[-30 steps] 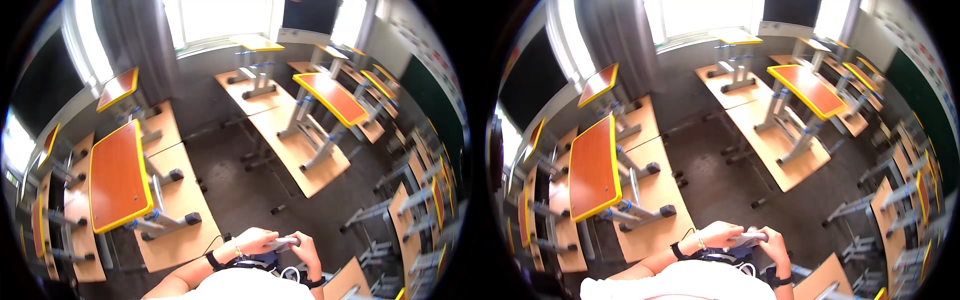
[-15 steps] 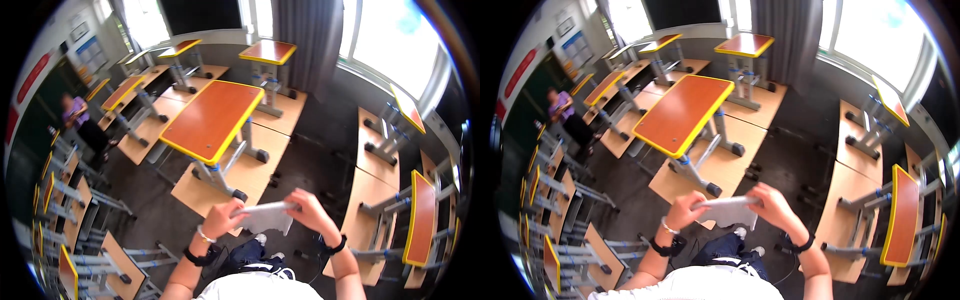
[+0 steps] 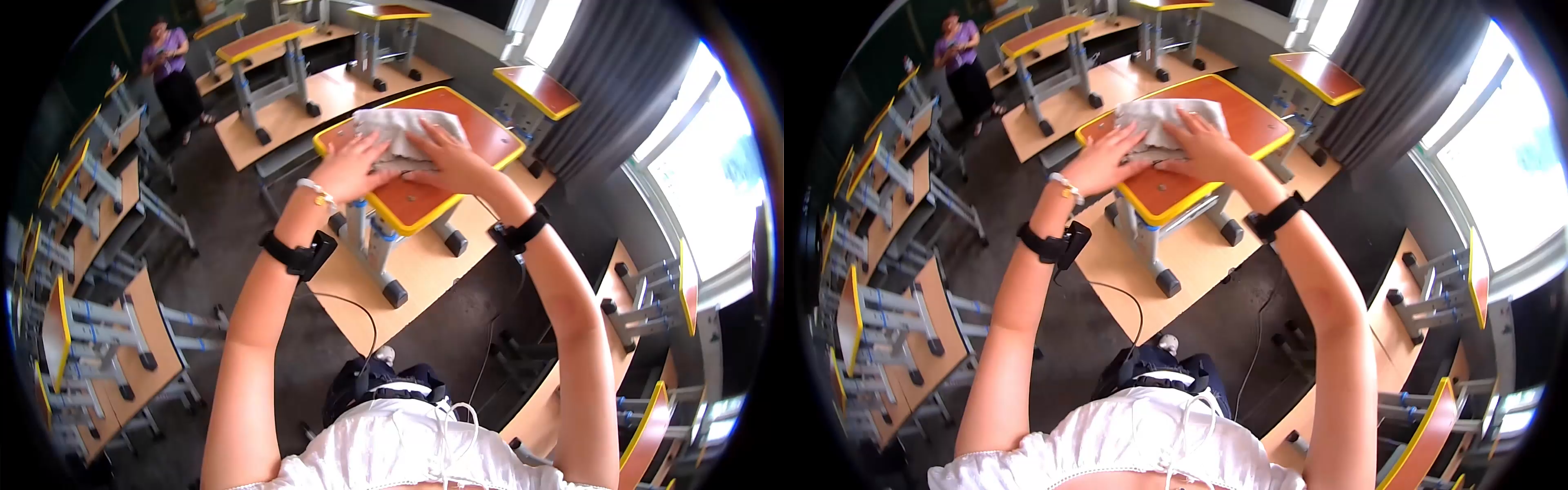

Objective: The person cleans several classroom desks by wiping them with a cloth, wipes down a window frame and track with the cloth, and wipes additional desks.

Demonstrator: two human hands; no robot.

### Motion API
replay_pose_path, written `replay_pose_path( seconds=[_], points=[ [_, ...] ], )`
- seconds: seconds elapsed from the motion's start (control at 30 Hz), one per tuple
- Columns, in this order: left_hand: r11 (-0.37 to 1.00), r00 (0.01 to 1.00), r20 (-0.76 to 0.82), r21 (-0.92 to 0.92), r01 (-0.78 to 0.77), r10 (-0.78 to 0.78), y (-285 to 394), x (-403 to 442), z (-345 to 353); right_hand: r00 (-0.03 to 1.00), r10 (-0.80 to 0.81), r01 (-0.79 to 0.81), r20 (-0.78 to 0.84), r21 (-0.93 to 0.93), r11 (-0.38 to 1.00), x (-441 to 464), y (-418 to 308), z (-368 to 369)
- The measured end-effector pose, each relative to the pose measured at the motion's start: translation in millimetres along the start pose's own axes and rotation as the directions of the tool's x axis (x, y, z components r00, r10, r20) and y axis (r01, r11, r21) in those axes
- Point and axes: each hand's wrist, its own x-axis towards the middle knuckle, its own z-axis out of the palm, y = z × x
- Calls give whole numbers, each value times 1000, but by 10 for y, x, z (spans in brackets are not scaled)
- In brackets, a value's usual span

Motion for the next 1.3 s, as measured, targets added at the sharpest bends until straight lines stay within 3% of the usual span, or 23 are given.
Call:
replay_pose_path(
  seconds=[0.1,0.17,0.23,0.3,0.37,0.4,0.5,0.63,0.73,0.83,0.93,1.03,1.07,1.17,1.2,1.3],
  points=[
    [999,984,-178,-15,-32,29,-70,-212,289,992,-7,-3,123,78,997,119,242,-27],
    [999,986,-169,-51,5,-13,34,-324,237,970,-127,95,208,157,983,194,446,-127],
    [996,973,-217,-64,62,-75,105,-356,285,951,-93,54,296,136,989,316,724,-185],
    [992,968,-217,-63,113,-125,127,-349,298,959,-95,97,268,4,995,525,1276,-92],
    [984,960,-227,-112,140,-162,167,-353,247,959,-53,29,279,89,996,671,1669,-74],
    [982,959,-224,-122,147,-172,195,-365,260,949,-31,-6,315,117,993,693,1626,-154],
    [971,947,-237,-159,180,-215,197,-369,210,939,-239,226,248,81,971,463,1671,-145],
    [918,909,-229,-277,283,-349,362,-416,202,898,-335,319,286,102,942,-282,1008,-540],
    [832,832,-200,-342,436,-518,508,-340,175,890,-399,366,221,175,914,-525,665,-488],
    [857,837,-319,-421,296,-445,411,-377,261,896,-439,430,63,121,895,-534,250,-233],
    [752,780,-304,-587,300,-547,476,-393,239,896,-403,416,-188,33,909,-532,32,44],
    [618,701,-247,-708,341,-669,571,-361,252,905,-393,421,-163,222,879,-559,407,-1],
    [686,731,-254,-622,378,-633,525,-399,241,930,-345,365,-125,232,902,-611,603,-38],
    [631,704,-249,-692,351,-665,539,-362,236,956,-238,259,-171,112,959,-695,1305,-100],
    [671,717,-250,-631,389,-651,522,-369,210,945,-247,264,-216,51,963,-719,1536,-112],
    [667,671,-190,-467,580,-717,806,-351,86,907,-288,331,-308,98,939,-762,1833,-130]
  ],
)
